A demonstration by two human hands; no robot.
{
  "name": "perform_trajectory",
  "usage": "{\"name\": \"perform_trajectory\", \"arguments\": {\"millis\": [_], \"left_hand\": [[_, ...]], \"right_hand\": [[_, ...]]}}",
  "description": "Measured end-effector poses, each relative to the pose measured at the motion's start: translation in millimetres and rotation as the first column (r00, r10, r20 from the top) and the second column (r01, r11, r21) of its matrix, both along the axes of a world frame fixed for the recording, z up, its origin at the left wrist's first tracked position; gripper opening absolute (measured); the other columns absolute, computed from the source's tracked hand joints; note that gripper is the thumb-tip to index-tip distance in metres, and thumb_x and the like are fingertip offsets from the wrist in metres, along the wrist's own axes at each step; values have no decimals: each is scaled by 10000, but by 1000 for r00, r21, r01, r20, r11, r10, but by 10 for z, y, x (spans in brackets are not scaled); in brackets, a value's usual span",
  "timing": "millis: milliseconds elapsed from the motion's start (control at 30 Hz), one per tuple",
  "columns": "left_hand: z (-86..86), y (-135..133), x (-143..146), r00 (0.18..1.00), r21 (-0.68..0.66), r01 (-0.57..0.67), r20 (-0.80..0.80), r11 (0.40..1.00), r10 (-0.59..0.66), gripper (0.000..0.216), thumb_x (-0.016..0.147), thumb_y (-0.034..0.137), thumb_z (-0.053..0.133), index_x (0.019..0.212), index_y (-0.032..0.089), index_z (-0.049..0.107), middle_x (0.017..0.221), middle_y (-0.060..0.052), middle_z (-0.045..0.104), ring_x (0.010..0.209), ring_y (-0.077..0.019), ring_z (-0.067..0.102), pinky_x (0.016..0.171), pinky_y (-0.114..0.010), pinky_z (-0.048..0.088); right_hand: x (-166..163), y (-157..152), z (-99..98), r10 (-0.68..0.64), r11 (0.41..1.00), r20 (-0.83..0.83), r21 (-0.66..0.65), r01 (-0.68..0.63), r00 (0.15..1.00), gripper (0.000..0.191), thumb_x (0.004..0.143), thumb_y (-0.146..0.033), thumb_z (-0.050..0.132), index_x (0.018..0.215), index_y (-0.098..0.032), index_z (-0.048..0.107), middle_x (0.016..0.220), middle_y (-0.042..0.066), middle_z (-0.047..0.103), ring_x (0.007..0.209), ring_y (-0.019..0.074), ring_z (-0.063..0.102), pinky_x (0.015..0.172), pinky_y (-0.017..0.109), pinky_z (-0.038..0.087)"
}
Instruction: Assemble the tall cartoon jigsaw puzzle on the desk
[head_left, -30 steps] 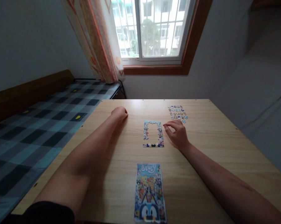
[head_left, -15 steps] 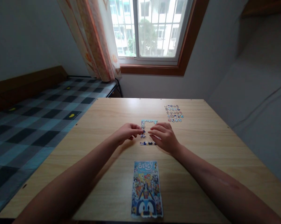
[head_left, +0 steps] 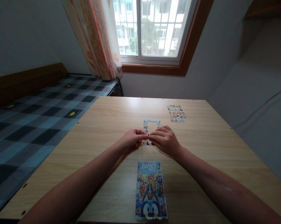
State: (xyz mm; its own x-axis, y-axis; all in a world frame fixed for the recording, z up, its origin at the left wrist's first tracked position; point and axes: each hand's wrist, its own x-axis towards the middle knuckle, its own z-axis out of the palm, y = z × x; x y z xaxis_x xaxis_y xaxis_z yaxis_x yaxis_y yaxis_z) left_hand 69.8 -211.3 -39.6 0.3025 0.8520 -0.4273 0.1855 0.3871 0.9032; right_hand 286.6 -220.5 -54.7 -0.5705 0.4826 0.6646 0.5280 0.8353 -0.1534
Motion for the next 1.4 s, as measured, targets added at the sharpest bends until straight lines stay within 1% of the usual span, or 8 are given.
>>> {"name": "perform_trajectory", "arguments": {"millis": [67, 133, 233, 300, 367, 667, 1100, 1400], "left_hand": [[1, 25, -47, 997, 94, 30, -73, 995, -23, 307, 781, 466, 759, 819, 180, 657, 542, 9, 572, 414, -84, 433, 424, -228, 313], [9, 66, -122, 975, 327, 86, -221, 941, -12, 283, 837, 463, 696, 855, 180, 703, 651, -35, 650, 520, -127, 533, 510, -271, 426], [3, 125, -242, 889, 702, 302, -451, 645, 75, 284, 845, 418, 691, 1028, 206, 740, 1043, -100, 729, 951, -241, 656, 855, -398, 537], [-32, 142, -289, 827, 766, 454, -553, 455, 106, 415, 847, 425, 697, 1215, 233, 689, 1314, -117, 651, 1225, -296, 571, 1059, -478, 457], [-88, 137, -296, 771, 742, 558, -629, 371, 99, 566, 856, 466, 693, 1366, 244, 591, 1484, -128, 535, 1373, -323, 464, 1157, -515, 365], [-227, 114, -223, 624, 584, 722, -782, 371, 15, 701, 895, 571, 604, 1489, 223, 473, 1596, -146, 404, 1476, -364, 352, 1207, -567, 237], [-229, 116, -226, 615, 578, 734, -788, 356, 11, 673, 906, 590, 580, 1474, 239, 492, 1567, -121, 458, 1464, -333, 378, 1219, -533, 210], [-173, 94, -217, 546, 512, 773, -837, 375, 16, 677, 933, 625, 501, 1503, 263, 447, 1603, -81, 413, 1492, -294, 335, 1225, -519, 217]], "right_hand": [[0, 1, -4, -14, 1000, 9, 3, 14, 1000, 136, 982, -290, 626, 1023, -301, 755, 1052, -42, 792, 877, 190, 664, 848, 403, 431], [-1, 2, -8, -28, 1000, 13, -12, 28, 1000, 136, 986, -301, 623, 1009, -295, 756, 1054, -44, 791, 873, 191, 655, 842, 400, 428], [-14, 4, -13, -27, 997, 56, -71, 31, 998, 133, 981, -296, 630, 970, -286, 762, 1004, -39, 797, 865, 194, 644, 849, 396, 419], [-29, 6, -17, -15, 994, 87, -107, 24, 996, 130, 973, -273, 636, 956, -280, 765, 977, -31, 798, 863, 194, 640, 855, 391, 414], [-46, 10, -22, -11, 992, 98, -124, 23, 995, 124, 963, -253, 646, 952, -277, 768, 973, -25, 797, 870, 194, 637, 859, 388, 411], [-126, 19, -10, -10, 990, 150, -138, 31, 989, 95, 937, -240, 687, 914, -277, 772, 917, -13, 795, 867, 204, 632, 846, 389, 392], [-138, 37, -34, 12, 988, 171, -151, 14, 985, 65, 916, -245, 722, 926, -282, 775, 941, -2, 786, 901, 209, 617, 853, 389, 378], [-136, 45, -56, 3, 987, 197, -158, 28, 980, 91, 950, -269, 677, 942, -265, 768, 971, 6, 767, 920, 210, 601, 868, 379, 369]]}}
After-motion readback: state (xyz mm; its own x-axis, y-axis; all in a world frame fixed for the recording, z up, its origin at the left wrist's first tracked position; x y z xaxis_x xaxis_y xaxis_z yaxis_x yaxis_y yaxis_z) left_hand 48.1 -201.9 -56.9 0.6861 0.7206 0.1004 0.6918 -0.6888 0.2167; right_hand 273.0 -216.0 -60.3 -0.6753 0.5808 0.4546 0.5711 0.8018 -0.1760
